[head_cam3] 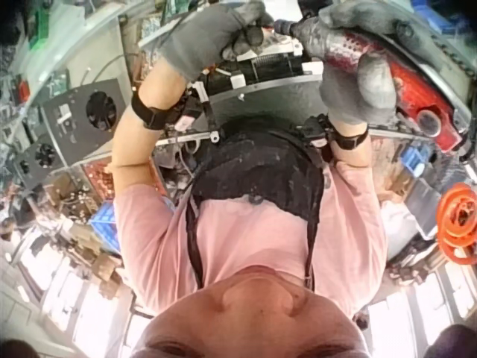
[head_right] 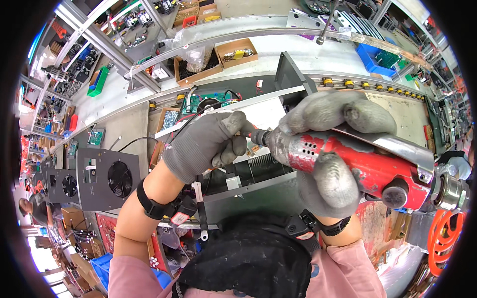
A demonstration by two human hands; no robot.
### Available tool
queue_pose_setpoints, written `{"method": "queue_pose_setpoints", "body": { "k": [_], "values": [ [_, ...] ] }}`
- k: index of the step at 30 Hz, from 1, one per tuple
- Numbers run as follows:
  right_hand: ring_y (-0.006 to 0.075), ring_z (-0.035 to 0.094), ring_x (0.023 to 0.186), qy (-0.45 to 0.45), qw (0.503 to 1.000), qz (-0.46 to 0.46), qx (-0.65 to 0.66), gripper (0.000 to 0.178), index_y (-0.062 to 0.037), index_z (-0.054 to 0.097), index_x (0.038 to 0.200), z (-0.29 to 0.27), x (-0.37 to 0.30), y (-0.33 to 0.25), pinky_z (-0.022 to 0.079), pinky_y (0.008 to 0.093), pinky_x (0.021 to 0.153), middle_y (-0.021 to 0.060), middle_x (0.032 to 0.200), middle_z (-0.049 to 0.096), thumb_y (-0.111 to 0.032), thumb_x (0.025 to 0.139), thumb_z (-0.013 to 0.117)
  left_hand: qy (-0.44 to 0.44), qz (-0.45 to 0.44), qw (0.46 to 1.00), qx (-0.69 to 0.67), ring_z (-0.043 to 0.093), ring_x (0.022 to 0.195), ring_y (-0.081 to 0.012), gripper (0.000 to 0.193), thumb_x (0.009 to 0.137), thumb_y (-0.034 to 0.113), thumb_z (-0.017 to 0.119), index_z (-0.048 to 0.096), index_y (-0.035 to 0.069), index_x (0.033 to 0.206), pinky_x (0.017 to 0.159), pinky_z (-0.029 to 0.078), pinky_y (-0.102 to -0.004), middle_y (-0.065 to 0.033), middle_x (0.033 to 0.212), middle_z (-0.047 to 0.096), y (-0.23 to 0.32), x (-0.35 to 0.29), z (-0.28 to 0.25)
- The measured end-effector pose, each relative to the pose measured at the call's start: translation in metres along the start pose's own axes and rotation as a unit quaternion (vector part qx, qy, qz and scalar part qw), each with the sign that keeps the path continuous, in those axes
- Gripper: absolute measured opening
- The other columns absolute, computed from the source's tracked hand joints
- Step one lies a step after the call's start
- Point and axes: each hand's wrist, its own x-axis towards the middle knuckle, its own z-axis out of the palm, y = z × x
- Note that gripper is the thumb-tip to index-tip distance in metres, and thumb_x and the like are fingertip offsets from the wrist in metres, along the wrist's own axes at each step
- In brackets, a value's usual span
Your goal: Assembling the internal components and housing of a solar inverter on a production line.
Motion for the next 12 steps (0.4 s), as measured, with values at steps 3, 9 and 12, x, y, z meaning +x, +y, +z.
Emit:
{"method": "queue_pose_setpoints", "body": {
  "k": [3, 9, 12],
  "values": [
    [0.0209, 0.045, 0.082, 0.004, 1.0, 0.012, 0.021, 0.045, -0.0113, 0.053, 0.122, 0.003, 0.0, 0.003, 0.043, 0.0344, 0.067, 0.0066, 0.092, 0.047, -0.016, 0.08, 0.068, -0.007, 0.015, 0.999, 0.038, 0.043, 0.043, -0.0041, 0.05, 0.097, 0.047, 0.044, 0.061, 0.0, 0.1, 0.039, 0.032, -0.0184, -0.0003, 0.06, 0.054, -0.002, 0.002, 0.002],
    [0.0205, 0.044, 0.081, -0.021, 1.0, 0.001, 0.006, 0.046, -0.0129, 0.052, 0.123, -0.001, 0.002, 0.01, 0.045, 0.0322, 0.061, 0.0069, 0.092, 0.045, -0.019, 0.08, 0.069, -0.021, -0.009, 1.0, -0.001, 0.043, 0.037, -0.0059, 0.047, 0.098, 0.046, 0.043, 0.061, 0.004, 0.088, 0.033, 0.032, -0.0201, -0.0024, 0.052, 0.054, 0.0, 0.012, 0.001],
    [0.0209, 0.044, 0.08, -0.063, 0.998, -0.007, 0.013, 0.057, -0.0163, 0.044, 0.131, -0.012, 0.0, 0.015, 0.048, 0.0368, 0.063, 0.0059, 0.092, 0.042, -0.024, 0.081, 0.07, -0.008, -0.015, 1.0, 0.021, 0.036, 0.038, -0.0055, 0.046, 0.099, 0.046, 0.038, 0.059, 0.005, 0.097, 0.038, 0.027, -0.022, 0.0006, 0.05, 0.047, 0.001, 0.016, -0.003]
  ]
}}
